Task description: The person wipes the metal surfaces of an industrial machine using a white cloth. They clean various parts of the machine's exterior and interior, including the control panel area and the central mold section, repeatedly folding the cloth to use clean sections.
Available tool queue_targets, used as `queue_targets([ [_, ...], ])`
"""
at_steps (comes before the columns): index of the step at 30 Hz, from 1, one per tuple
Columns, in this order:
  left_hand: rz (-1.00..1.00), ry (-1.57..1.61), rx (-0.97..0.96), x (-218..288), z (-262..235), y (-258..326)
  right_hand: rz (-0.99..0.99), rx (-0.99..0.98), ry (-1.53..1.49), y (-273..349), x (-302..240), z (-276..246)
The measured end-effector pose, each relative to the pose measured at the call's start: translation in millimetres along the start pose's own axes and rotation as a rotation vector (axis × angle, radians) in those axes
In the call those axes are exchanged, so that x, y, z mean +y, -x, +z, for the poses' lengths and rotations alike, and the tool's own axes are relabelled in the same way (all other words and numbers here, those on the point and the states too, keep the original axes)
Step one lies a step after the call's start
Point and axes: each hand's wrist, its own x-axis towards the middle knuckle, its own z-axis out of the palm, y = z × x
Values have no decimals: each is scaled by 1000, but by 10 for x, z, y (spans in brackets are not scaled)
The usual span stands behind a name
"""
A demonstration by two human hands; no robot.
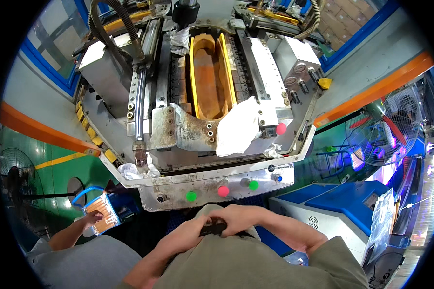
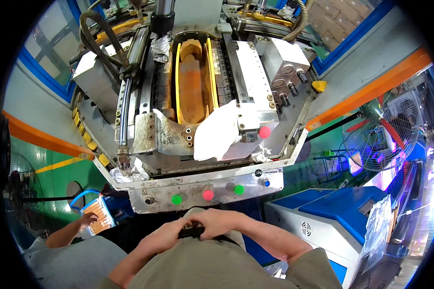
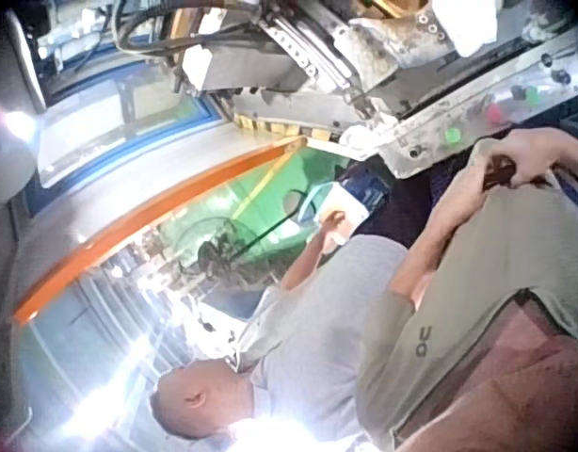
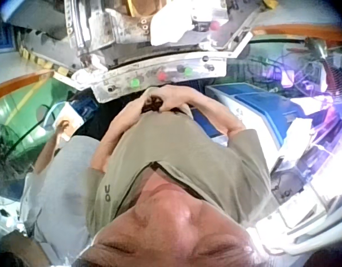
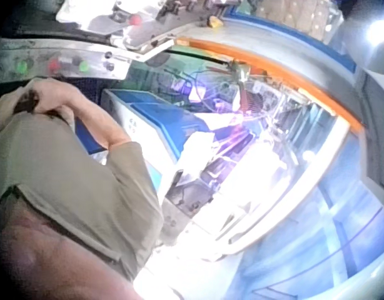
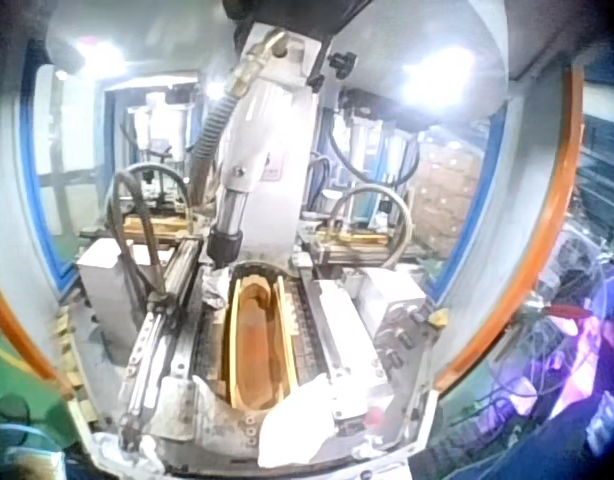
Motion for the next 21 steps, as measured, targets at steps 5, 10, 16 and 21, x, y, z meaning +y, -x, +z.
queue_targets([
  [5, 285, -149, 144, -181, -413, 218, 82, 597, 84, 780, 365, -331],
  [10, 101, 36, 201, 102, -469, 252, -74, 1174, 484, 996, -373, -1073],
  [16, 309, -124, 331, 192, -349, 28, -89, 971, 906, 363, -210, -1276],
  [21, 301, -87, 360, 112, -348, 31, -78, 1004, 1001, 95, 0, -1325],
])
